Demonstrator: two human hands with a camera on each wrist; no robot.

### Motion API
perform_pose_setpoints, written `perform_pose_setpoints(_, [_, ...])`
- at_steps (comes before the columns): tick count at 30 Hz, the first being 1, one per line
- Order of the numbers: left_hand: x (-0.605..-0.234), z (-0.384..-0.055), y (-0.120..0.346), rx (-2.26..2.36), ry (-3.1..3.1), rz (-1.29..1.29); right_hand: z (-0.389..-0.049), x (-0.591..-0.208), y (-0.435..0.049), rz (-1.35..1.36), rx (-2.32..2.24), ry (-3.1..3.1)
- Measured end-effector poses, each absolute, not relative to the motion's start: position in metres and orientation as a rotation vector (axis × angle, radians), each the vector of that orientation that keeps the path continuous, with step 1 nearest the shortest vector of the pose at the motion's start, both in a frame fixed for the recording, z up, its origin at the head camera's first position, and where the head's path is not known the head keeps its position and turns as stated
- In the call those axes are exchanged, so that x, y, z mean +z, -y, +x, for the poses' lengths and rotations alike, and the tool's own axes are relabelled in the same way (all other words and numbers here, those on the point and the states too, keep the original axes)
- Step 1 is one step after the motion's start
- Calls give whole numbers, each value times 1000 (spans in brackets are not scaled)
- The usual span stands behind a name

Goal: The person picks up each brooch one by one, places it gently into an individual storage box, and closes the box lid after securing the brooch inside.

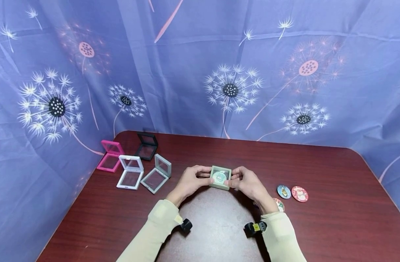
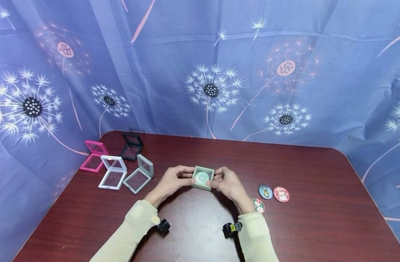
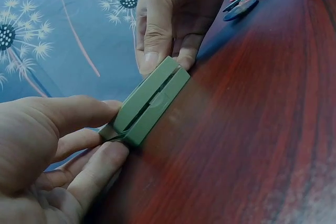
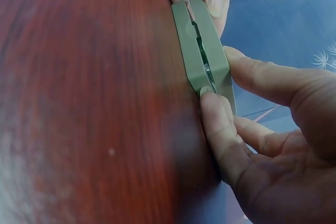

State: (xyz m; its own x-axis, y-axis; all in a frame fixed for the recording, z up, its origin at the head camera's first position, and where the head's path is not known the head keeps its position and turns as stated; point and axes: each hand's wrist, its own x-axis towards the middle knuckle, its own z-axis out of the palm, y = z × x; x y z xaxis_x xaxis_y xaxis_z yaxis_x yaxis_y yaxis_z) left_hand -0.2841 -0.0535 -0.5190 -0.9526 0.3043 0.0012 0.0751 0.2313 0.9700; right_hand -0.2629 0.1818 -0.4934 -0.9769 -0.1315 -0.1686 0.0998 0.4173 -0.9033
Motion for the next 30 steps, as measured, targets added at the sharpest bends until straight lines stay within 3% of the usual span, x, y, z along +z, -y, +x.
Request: perform_pose_setpoints(30, [-519,-285,58,1767,-2285,468,-260,-490,-183,-177,-1493,-2520])
